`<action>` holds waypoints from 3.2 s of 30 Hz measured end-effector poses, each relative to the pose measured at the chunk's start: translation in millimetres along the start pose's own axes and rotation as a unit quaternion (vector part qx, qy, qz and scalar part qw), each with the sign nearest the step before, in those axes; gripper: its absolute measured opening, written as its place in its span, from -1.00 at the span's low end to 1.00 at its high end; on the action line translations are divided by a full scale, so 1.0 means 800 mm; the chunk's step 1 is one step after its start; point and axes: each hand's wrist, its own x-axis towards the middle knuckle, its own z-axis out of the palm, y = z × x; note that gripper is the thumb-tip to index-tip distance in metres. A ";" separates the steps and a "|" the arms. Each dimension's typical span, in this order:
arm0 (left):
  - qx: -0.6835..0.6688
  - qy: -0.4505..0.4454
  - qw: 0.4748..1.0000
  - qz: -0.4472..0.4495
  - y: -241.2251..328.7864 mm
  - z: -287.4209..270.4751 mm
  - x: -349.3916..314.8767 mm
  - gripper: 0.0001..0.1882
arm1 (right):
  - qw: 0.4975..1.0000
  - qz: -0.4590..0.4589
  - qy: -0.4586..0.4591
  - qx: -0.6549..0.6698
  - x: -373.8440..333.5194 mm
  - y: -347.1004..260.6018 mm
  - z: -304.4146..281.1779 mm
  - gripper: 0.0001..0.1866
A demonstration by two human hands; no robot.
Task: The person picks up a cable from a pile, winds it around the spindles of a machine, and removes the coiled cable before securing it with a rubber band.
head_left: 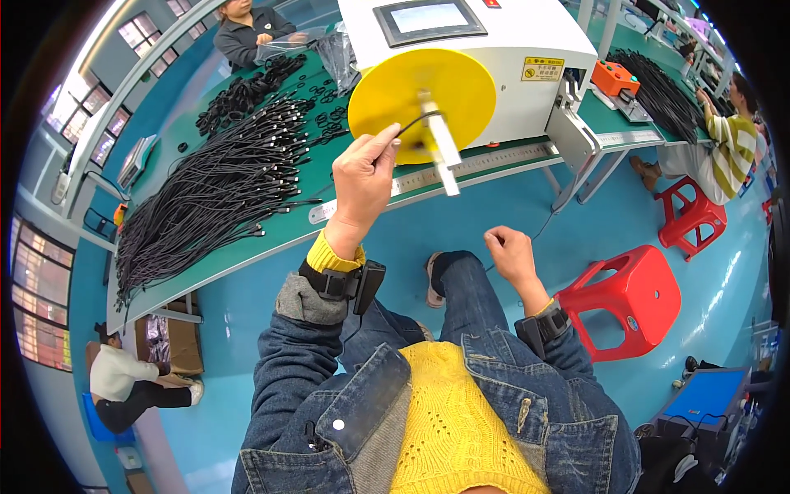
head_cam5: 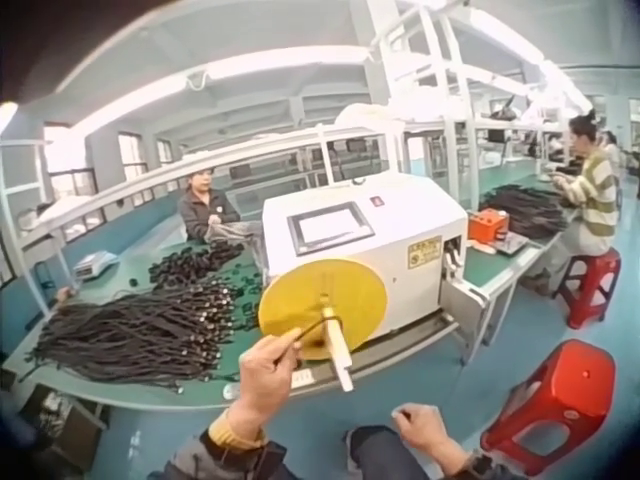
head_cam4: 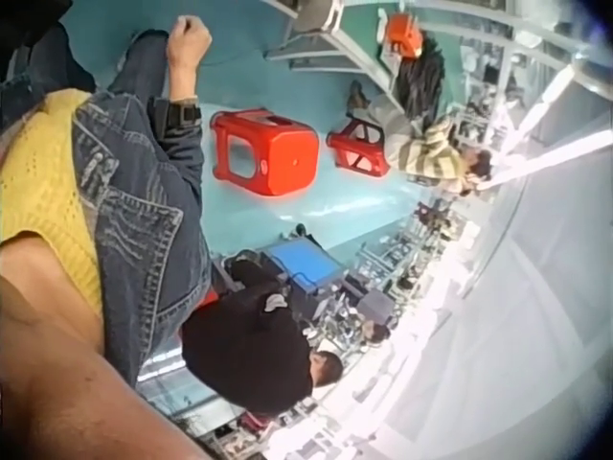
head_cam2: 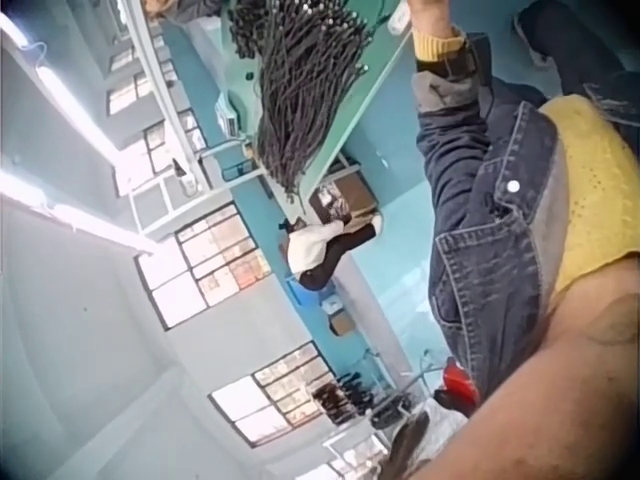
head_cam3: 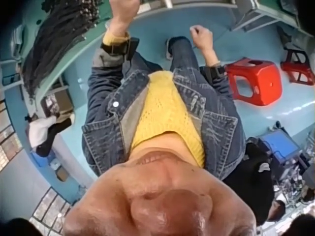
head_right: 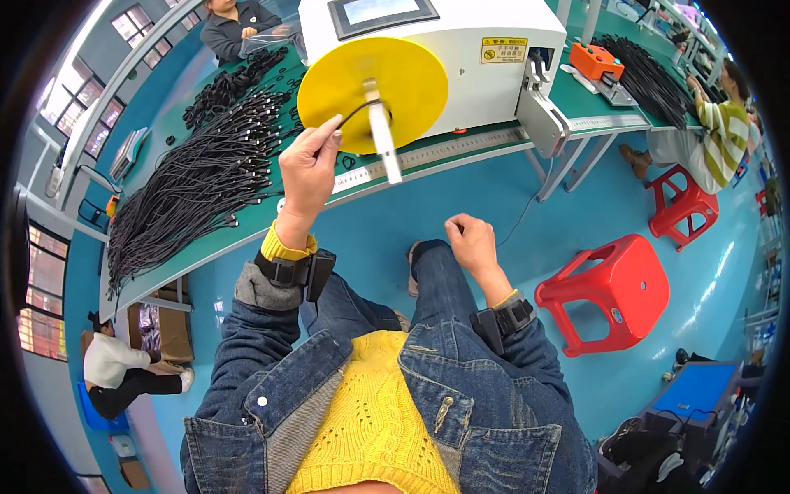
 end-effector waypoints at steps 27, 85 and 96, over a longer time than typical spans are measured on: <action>0.068 -0.023 0.996 0.057 0.048 0.009 -0.031 -0.74 | 0.992 0.073 -0.090 0.052 -0.016 0.012 0.012 -0.78; 0.243 -0.278 0.929 0.029 0.081 0.024 0.018 -0.85 | 0.945 -0.256 0.123 0.162 0.080 -0.134 0.001 -0.71; 0.261 -0.308 0.915 0.006 0.131 0.012 -0.040 -0.82 | 0.962 -0.219 0.087 0.134 0.007 -0.136 -0.015 -0.79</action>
